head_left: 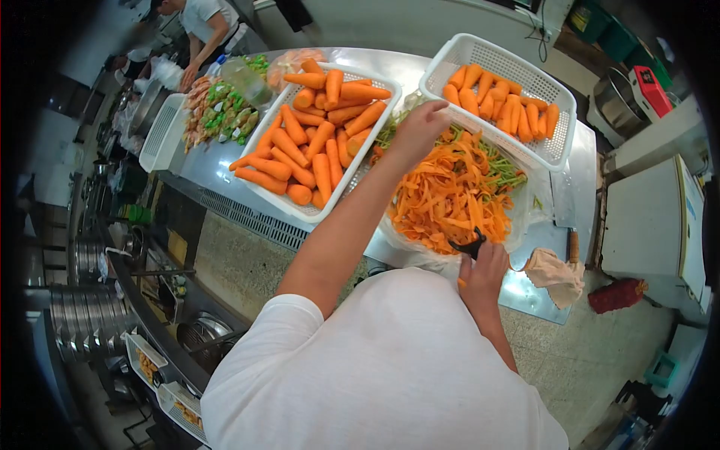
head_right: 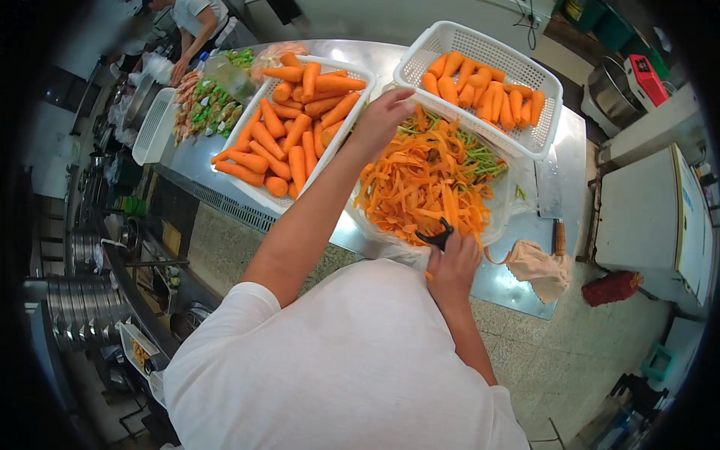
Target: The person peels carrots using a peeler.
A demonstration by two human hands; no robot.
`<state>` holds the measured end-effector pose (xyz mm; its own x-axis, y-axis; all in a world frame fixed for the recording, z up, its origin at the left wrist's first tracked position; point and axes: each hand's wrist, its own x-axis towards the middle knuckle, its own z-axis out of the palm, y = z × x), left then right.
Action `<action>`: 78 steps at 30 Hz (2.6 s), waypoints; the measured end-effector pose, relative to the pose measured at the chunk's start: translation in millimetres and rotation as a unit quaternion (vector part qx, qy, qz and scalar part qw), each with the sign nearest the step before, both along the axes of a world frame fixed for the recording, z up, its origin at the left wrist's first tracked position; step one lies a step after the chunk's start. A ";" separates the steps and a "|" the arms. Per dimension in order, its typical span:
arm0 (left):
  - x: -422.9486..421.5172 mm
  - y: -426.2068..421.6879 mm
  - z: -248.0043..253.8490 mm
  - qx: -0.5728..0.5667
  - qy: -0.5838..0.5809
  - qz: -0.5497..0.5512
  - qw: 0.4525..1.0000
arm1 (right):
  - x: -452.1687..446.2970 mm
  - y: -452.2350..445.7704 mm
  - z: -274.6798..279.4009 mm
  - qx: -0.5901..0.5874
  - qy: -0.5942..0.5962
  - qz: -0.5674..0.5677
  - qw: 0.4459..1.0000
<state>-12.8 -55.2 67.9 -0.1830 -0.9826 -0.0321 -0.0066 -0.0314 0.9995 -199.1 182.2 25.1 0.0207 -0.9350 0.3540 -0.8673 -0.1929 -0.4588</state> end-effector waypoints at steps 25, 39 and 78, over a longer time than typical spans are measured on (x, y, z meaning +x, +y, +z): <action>290.8 58.0 -6.0 -0.176 -0.263 0.206 0.926 | 10.3 -81.4 -12.6 0.108 -0.293 0.037 0.949; 8.3 111.2 -31.3 0.273 0.148 -0.094 0.946 | -19.4 -110.0 11.5 0.002 -0.145 0.106 0.984; -1.2 117.4 -20.8 0.239 0.055 -0.093 0.965 | -12.7 -160.3 -13.3 -0.109 -0.082 0.129 0.982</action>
<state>-13.9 62.2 47.2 -0.3829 -0.8104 -0.4434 0.0497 -0.4973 0.8662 -211.8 21.9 11.9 0.1734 -0.8074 0.5639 -0.6939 -0.5065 -0.5118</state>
